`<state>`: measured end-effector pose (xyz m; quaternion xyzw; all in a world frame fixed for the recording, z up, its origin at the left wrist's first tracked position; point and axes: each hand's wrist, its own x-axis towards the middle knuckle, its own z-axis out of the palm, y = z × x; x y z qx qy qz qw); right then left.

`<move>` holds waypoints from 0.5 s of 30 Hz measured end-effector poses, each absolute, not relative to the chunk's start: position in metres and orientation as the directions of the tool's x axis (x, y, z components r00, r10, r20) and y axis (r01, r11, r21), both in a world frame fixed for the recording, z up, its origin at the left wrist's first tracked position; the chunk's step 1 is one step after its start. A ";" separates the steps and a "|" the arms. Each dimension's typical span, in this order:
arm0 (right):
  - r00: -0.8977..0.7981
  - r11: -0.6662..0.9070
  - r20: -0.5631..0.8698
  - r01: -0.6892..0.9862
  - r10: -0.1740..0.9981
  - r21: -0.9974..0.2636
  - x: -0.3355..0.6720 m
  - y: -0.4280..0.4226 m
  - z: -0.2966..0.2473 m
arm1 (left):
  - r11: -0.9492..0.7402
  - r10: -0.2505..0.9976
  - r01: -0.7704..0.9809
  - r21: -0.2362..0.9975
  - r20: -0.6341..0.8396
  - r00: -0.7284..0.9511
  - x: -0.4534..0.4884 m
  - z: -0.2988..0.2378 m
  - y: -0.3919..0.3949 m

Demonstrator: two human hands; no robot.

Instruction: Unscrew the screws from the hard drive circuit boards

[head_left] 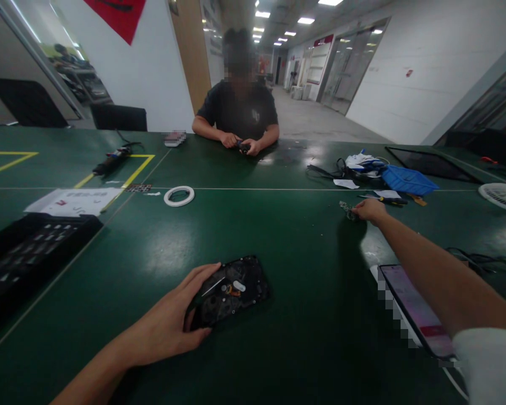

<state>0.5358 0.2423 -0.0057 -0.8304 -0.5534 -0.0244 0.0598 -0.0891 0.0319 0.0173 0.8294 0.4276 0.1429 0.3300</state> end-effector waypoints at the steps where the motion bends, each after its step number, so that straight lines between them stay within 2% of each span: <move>1: 0.387 -0.381 0.093 0.921 0.917 -0.078 0.532 0.250 -0.006 | -0.414 0.805 0.612 0.673 -0.042 0.591 -0.089 0.017 0.032; 6: 0.288 -0.278 0.052 0.950 0.956 -0.144 0.501 0.277 -0.017 | -0.374 0.808 0.609 0.699 -0.077 0.584 -0.089 0.016 0.033; 11: 0.044 -0.040 0.015 0.974 0.999 -0.225 0.465 0.283 -0.021 | -0.405 0.801 0.611 0.681 -0.058 0.596 -0.091 0.015 0.034; 15: -0.151 0.135 -0.033 0.947 0.988 -0.290 0.440 0.283 -0.017 | -0.401 0.803 0.613 0.680 -0.061 0.593 -0.091 0.014 0.034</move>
